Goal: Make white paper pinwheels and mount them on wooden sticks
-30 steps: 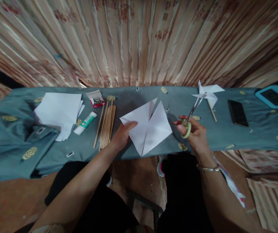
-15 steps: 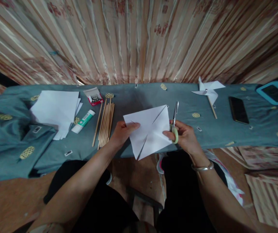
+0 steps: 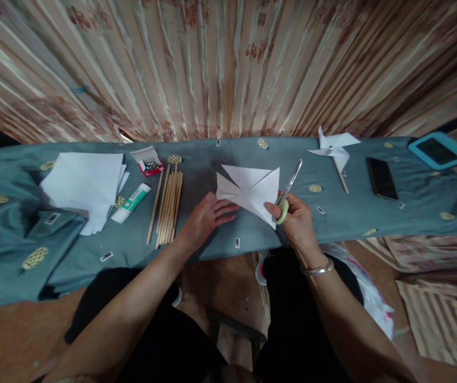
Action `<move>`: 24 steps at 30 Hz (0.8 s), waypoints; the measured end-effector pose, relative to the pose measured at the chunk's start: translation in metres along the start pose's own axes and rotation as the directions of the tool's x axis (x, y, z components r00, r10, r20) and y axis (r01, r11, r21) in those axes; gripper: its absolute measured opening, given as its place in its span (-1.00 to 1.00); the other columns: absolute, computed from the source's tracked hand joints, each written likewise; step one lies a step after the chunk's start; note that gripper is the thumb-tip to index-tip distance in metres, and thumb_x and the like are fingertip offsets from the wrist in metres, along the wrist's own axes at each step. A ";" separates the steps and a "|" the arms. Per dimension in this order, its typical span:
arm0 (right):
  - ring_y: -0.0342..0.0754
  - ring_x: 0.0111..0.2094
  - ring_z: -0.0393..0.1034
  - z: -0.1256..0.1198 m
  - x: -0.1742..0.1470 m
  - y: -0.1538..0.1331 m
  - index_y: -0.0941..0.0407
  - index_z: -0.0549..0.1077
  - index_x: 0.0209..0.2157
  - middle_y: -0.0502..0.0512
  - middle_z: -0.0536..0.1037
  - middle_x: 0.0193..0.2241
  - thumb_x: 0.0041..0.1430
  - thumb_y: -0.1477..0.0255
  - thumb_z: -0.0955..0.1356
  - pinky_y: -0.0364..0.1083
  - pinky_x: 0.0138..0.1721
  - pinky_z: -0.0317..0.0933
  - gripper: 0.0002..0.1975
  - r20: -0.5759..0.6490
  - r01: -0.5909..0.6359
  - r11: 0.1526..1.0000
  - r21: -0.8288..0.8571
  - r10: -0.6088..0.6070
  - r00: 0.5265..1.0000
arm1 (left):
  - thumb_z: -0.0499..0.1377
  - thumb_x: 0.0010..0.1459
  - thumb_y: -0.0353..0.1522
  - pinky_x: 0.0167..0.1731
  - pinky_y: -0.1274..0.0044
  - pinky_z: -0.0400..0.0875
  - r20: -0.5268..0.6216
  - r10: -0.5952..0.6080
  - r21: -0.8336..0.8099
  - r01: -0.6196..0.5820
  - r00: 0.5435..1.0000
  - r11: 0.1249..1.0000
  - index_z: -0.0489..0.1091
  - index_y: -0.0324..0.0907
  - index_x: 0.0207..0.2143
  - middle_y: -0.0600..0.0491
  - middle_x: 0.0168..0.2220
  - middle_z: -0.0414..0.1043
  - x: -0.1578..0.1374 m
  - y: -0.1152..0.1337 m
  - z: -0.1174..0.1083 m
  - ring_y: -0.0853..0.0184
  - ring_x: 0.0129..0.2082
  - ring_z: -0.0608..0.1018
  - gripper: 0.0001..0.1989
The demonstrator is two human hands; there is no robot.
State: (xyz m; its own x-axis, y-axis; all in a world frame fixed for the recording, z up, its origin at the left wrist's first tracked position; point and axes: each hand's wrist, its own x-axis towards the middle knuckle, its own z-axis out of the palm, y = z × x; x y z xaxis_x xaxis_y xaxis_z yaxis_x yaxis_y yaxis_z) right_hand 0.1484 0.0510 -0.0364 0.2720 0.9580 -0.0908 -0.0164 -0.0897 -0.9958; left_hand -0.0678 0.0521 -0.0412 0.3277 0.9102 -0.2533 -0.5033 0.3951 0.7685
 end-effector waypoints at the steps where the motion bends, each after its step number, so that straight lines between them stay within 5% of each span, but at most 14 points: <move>1: -0.20 -0.54 0.21 0.003 0.000 0.001 0.07 0.49 -0.34 -0.17 0.41 -0.59 -0.36 0.20 0.61 -0.17 -0.47 0.18 -0.50 -0.016 0.010 1.000 0.012 -0.009 1.000 | 0.38 -0.10 0.05 -0.01 0.27 0.43 0.007 -0.004 0.013 0.004 1.000 1.000 0.49 -0.22 -0.05 -0.22 0.04 0.52 -0.001 -0.004 0.002 -0.01 0.07 0.53 -0.32; 5: -0.19 -0.55 0.19 0.016 -0.004 0.005 0.07 0.46 -0.32 -0.19 0.35 -0.61 -0.26 0.21 0.57 -0.16 -0.46 0.14 -0.56 0.029 0.040 0.999 -0.037 -0.039 0.999 | 0.51 -0.24 -0.14 0.09 0.21 0.37 0.001 0.018 0.079 -0.018 1.000 0.997 0.41 -0.16 0.07 -0.17 0.08 0.49 -0.004 -0.019 0.009 0.02 0.09 0.52 -0.21; 8: -0.19 -0.57 0.19 0.026 -0.012 0.008 0.06 0.45 -0.29 -0.20 0.34 -0.62 -0.19 0.21 0.54 -0.15 -0.46 0.15 -0.59 0.105 0.074 0.992 -0.097 -0.064 0.992 | 0.48 -0.20 -0.15 0.14 0.17 0.32 -0.017 0.080 0.110 -0.078 0.997 0.991 0.46 -0.17 -0.04 -0.12 0.00 0.54 -0.004 -0.026 0.013 0.00 0.09 0.51 -0.35; 13: -0.20 -0.58 0.18 0.036 -0.018 0.008 0.07 0.44 -0.35 -0.21 0.31 -0.66 -0.17 0.20 0.55 -0.17 -0.49 0.15 -0.62 0.172 0.075 0.992 -0.098 -0.057 0.983 | 0.43 -0.17 -0.19 0.12 0.19 0.36 -0.319 0.169 0.168 -0.119 0.932 0.978 0.49 -0.18 -0.24 -0.07 -0.12 0.58 0.001 -0.030 0.007 0.01 0.04 0.55 -0.57; 16: -0.20 -0.58 0.21 0.034 -0.019 0.004 0.09 0.47 -0.36 -0.16 0.41 -0.63 -0.21 0.16 0.57 -0.18 -0.51 0.15 -0.58 0.232 -0.020 0.996 -0.085 0.040 0.972 | 0.39 -0.17 -0.23 0.05 0.21 0.42 -0.387 0.250 0.248 -0.161 0.888 0.955 0.47 -0.18 -0.21 -0.09 -0.15 0.58 0.006 -0.025 -0.004 0.04 -0.04 0.58 -0.57; 19: -0.17 -0.53 0.33 0.026 -0.023 -0.003 0.11 0.49 -0.38 -0.04 0.53 -0.56 -0.15 0.05 0.55 -0.18 -0.50 0.19 -0.55 0.385 -0.124 0.982 -0.146 0.172 0.907 | 0.36 -0.12 -0.27 0.07 0.24 0.41 -0.368 0.410 0.390 -0.261 0.835 0.883 0.45 -0.16 -0.15 -0.05 -0.17 0.59 0.011 -0.010 -0.014 0.09 -0.06 0.58 -0.58; 24: -0.17 -0.49 0.40 0.013 -0.033 -0.015 0.14 0.52 -0.37 0.04 0.58 -0.48 -0.09 -0.04 0.51 -0.20 -0.50 0.23 -0.49 0.649 -0.186 0.938 -0.291 0.337 0.682 | 0.36 -0.10 -0.31 0.10 0.25 0.40 -0.350 0.554 0.493 -0.355 0.755 0.794 0.43 -0.12 -0.07 -0.03 -0.18 0.59 0.016 0.012 -0.023 0.10 -0.05 0.58 -0.52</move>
State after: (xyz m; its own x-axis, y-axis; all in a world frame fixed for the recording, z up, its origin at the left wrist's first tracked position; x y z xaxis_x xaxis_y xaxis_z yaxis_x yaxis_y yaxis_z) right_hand 0.1271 0.0247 -0.0190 -0.4449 0.7997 -0.4031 0.2141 -0.3421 -0.9150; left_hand -0.0870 0.0747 -0.0497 -0.3113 0.9499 0.0293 -0.1219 -0.0705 0.9900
